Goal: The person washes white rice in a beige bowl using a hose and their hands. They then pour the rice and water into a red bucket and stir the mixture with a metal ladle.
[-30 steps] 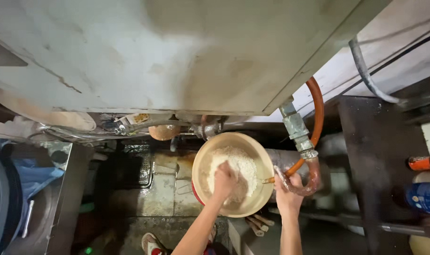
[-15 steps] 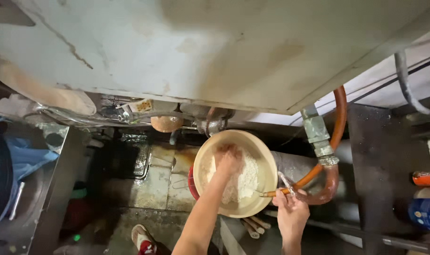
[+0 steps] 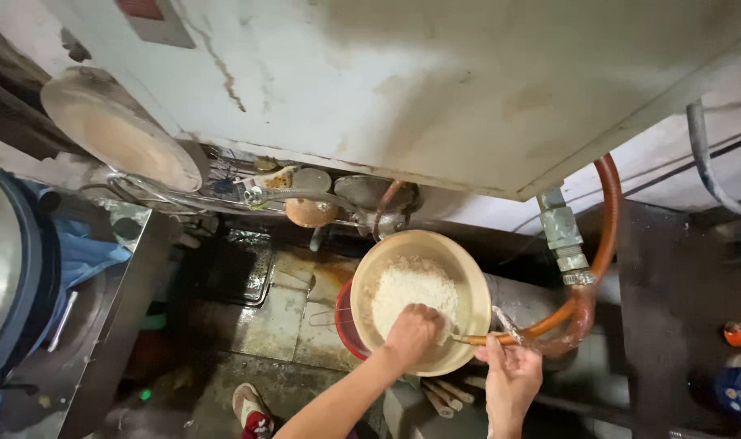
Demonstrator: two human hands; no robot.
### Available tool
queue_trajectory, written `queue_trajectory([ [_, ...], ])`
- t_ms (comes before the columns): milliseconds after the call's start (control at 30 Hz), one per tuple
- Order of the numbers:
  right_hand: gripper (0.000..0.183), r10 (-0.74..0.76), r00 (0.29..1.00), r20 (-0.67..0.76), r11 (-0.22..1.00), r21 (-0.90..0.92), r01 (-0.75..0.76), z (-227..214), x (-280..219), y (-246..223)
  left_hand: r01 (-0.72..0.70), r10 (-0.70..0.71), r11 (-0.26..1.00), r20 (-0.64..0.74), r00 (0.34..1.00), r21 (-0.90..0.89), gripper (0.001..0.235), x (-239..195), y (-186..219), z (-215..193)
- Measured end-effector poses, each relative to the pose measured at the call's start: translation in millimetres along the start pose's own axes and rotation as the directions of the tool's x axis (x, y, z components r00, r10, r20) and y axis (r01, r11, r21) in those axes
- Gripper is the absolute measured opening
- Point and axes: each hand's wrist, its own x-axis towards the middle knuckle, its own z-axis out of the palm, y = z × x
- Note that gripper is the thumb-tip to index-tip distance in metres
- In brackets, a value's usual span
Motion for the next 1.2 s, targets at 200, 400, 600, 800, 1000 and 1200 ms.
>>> queue_trajectory([
  [200, 0.022, -0.049, 0.999, 0.012, 0.999, -0.002, 0.049, 1.4, 0.3, -3.4, 0.082, -0.081, 0.997, -0.083, 0.993, 0.007, 0.056, 10.7, -12.5, 15.1],
  [400, 0.026, 0.094, 0.994, -0.047, 0.952, -0.289, -0.104, 5.0, -4.1, -23.9, 0.223, -0.253, 0.927, -0.064, 0.965, -0.302, 0.061, 110.2, -69.1, 44.9],
  [600, 0.022, -0.098, 0.995, 0.024, 0.992, -0.079, 0.099, -6.0, 20.4, 26.1, 0.226, -0.195, 0.937, 0.138, 0.971, -0.266, 0.046, 142.7, -42.3, 31.8],
  [800, 0.026, -0.029, 1.000, 0.002, 0.948, -0.316, 0.029, -5.4, 4.1, -23.5, -0.129, 0.107, 0.990, 0.282, 0.954, 0.061, 0.039, 102.5, -15.7, 19.4],
  [1000, 0.022, -0.051, 0.998, 0.027, 0.994, -0.095, 0.053, -11.1, 11.2, 10.5, -0.232, 0.234, 0.966, -0.001, 0.972, 0.115, 0.030, 36.4, -13.8, 11.6],
  [1200, 0.021, -0.113, 0.992, 0.054, 0.994, 0.010, 0.113, -8.6, 7.7, 16.4, -0.070, 0.082, 0.995, -0.170, 0.982, 0.074, 0.046, 38.9, -18.0, 70.6],
])
